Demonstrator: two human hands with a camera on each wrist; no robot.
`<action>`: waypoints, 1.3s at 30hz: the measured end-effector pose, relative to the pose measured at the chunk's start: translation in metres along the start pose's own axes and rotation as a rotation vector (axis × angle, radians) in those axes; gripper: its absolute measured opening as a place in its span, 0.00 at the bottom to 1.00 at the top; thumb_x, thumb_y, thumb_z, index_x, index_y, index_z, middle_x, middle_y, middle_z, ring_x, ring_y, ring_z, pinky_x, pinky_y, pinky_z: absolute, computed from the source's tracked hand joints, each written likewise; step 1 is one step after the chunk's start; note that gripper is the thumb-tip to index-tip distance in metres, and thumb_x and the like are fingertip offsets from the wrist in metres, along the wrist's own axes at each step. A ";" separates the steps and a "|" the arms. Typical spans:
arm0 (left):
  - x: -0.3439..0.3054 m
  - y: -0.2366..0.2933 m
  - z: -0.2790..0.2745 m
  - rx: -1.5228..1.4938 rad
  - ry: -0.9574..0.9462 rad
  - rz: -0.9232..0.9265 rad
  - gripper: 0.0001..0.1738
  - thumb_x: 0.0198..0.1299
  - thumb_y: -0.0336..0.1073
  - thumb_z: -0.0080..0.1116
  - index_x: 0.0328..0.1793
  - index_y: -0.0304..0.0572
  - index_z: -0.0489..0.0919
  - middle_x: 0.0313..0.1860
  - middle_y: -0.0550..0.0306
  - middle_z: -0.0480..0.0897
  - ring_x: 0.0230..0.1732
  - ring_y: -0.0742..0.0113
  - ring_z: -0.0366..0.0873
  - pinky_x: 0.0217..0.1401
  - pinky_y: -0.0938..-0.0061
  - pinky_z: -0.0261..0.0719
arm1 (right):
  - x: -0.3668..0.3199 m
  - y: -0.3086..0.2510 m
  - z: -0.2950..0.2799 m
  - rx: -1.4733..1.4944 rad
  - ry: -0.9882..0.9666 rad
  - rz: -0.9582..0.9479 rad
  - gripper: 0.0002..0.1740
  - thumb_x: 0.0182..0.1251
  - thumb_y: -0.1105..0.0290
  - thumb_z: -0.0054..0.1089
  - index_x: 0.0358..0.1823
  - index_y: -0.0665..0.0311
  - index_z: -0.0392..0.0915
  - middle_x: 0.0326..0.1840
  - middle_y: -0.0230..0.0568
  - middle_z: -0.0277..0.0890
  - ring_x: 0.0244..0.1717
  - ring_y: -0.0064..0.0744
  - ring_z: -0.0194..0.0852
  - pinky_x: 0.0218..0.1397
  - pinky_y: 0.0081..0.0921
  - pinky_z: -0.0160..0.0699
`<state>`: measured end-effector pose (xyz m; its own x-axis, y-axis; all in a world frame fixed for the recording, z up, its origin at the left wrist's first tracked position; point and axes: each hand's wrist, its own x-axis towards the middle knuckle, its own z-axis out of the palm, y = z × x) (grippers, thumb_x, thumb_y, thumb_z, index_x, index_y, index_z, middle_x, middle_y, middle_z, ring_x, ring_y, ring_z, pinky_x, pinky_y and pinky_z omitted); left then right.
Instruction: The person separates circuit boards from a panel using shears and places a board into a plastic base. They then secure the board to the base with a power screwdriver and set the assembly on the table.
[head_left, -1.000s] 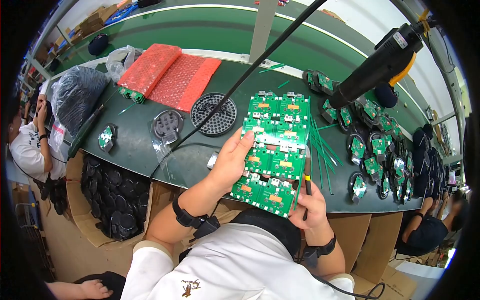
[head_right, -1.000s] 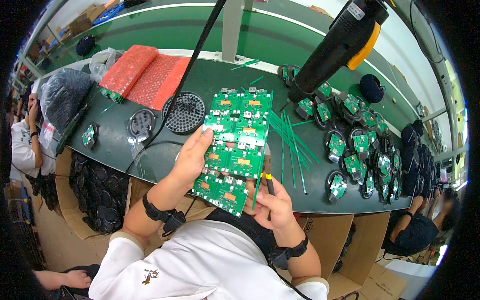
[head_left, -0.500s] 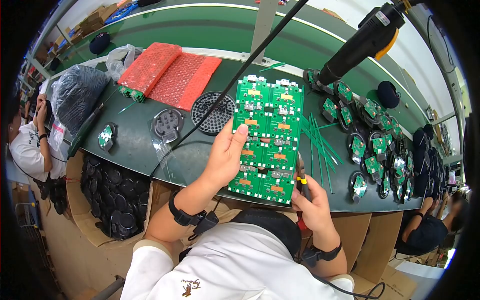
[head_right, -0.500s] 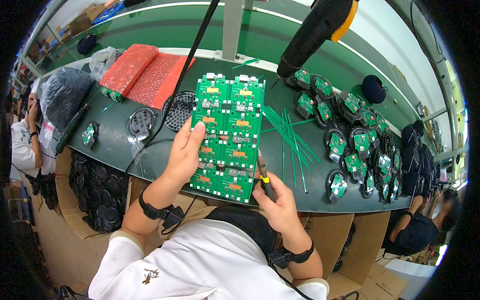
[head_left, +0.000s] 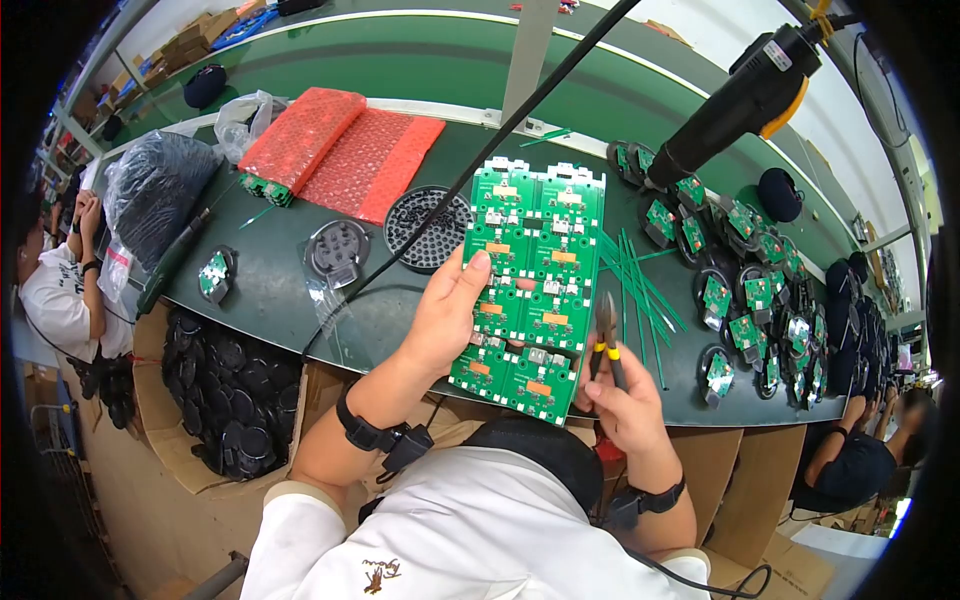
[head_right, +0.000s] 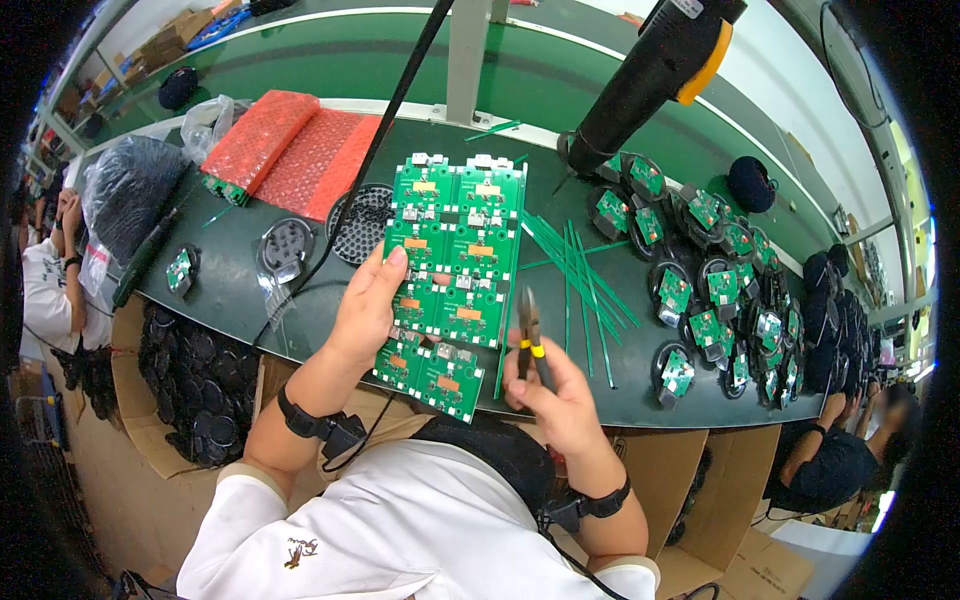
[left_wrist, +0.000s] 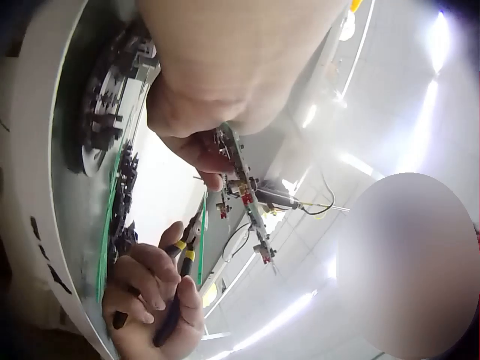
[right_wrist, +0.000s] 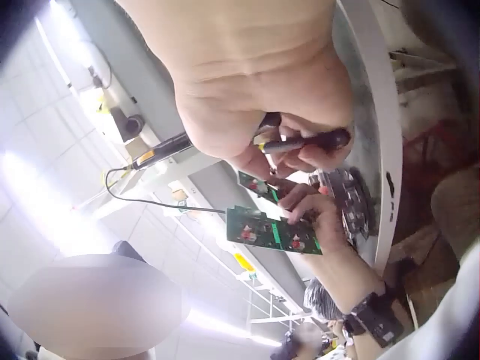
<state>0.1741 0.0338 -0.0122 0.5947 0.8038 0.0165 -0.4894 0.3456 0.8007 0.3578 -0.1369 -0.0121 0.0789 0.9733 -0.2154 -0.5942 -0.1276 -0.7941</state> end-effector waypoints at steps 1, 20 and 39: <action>-0.001 0.002 0.000 0.048 -0.020 0.008 0.23 0.83 0.46 0.41 0.72 0.37 0.70 0.54 0.52 0.84 0.53 0.67 0.85 0.55 0.69 0.88 | 0.005 -0.008 -0.001 -0.191 0.026 -0.036 0.32 0.68 0.79 0.59 0.74 0.68 0.65 0.42 0.34 0.71 0.38 0.23 0.66 0.39 0.23 0.67; -0.005 -0.004 0.004 0.185 -0.073 0.048 0.22 0.84 0.44 0.39 0.71 0.36 0.70 0.54 0.53 0.85 0.53 0.70 0.84 0.58 0.72 0.84 | 0.012 -0.020 0.011 -0.461 0.229 -0.047 0.25 0.73 0.77 0.59 0.70 0.65 0.71 0.37 0.25 0.68 0.34 0.14 0.61 0.34 0.17 0.61; 0.000 -0.001 -0.019 0.011 -0.076 -0.173 0.21 0.83 0.45 0.43 0.70 0.38 0.73 0.56 0.52 0.85 0.54 0.67 0.86 0.57 0.69 0.87 | 0.015 -0.025 -0.010 0.217 -0.112 0.018 0.25 0.72 0.76 0.58 0.70 0.69 0.68 0.36 0.30 0.63 0.30 0.19 0.52 0.29 0.18 0.53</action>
<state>0.1620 0.0423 -0.0240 0.7162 0.6936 -0.0772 -0.3685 0.4697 0.8022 0.3819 -0.1212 -0.0007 -0.0153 0.9879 -0.1544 -0.7540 -0.1129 -0.6471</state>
